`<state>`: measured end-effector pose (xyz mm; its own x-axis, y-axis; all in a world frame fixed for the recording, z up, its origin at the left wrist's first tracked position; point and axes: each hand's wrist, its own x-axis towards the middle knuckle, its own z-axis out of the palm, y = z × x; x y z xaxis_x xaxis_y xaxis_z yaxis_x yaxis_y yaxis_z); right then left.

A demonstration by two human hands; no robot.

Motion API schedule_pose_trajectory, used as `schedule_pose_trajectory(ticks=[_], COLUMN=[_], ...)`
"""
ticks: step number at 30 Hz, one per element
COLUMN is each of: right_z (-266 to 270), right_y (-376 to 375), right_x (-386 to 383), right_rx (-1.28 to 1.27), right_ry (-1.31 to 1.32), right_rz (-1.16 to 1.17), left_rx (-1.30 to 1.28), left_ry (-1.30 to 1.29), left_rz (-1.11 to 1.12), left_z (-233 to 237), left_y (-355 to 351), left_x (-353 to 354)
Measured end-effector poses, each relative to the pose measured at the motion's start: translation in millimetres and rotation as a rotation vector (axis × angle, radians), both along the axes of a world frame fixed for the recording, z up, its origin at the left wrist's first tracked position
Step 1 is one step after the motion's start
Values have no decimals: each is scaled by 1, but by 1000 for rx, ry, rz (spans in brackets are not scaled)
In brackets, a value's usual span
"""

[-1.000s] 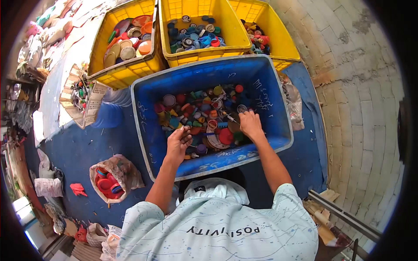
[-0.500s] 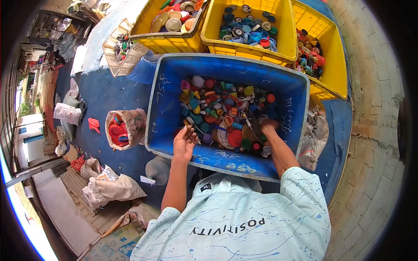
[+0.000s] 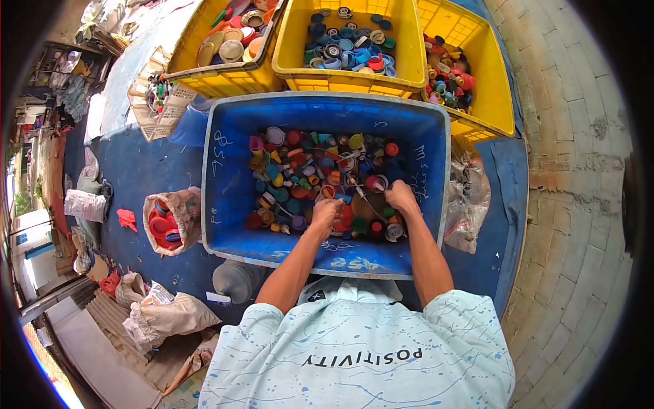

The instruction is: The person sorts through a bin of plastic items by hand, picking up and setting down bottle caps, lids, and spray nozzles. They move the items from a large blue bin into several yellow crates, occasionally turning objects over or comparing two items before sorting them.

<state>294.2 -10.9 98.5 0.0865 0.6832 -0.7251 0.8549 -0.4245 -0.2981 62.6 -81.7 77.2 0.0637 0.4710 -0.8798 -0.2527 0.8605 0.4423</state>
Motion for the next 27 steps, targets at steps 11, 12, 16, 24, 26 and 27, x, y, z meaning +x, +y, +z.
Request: schedule_pose_trajectory(ticks=[11, 12, 16, 24, 26, 27], right_z=[87, 87, 95, 90, 83, 84], right_y=[-76, -80, -84, -73, -67, -63], right_x=[10, 9, 12, 21, 25, 25], right_rx=[71, 67, 11, -25, -32, -54], right_ry=[874, 884, 897, 891, 942, 956], right_rz=[-669, -692, -680, -710, -715, -736], left_rx=[-22, -63, -198, -167, -145, -159], left_ry=[665, 688, 752, 783, 853, 825], left_rz=[-664, -694, -763, -617, -598, -641], left_z=[-94, -89, -67, -99, -104, -99], left_y=[29, 34, 45, 33, 30, 32], left_x=[107, 110, 120, 133, 130, 123])
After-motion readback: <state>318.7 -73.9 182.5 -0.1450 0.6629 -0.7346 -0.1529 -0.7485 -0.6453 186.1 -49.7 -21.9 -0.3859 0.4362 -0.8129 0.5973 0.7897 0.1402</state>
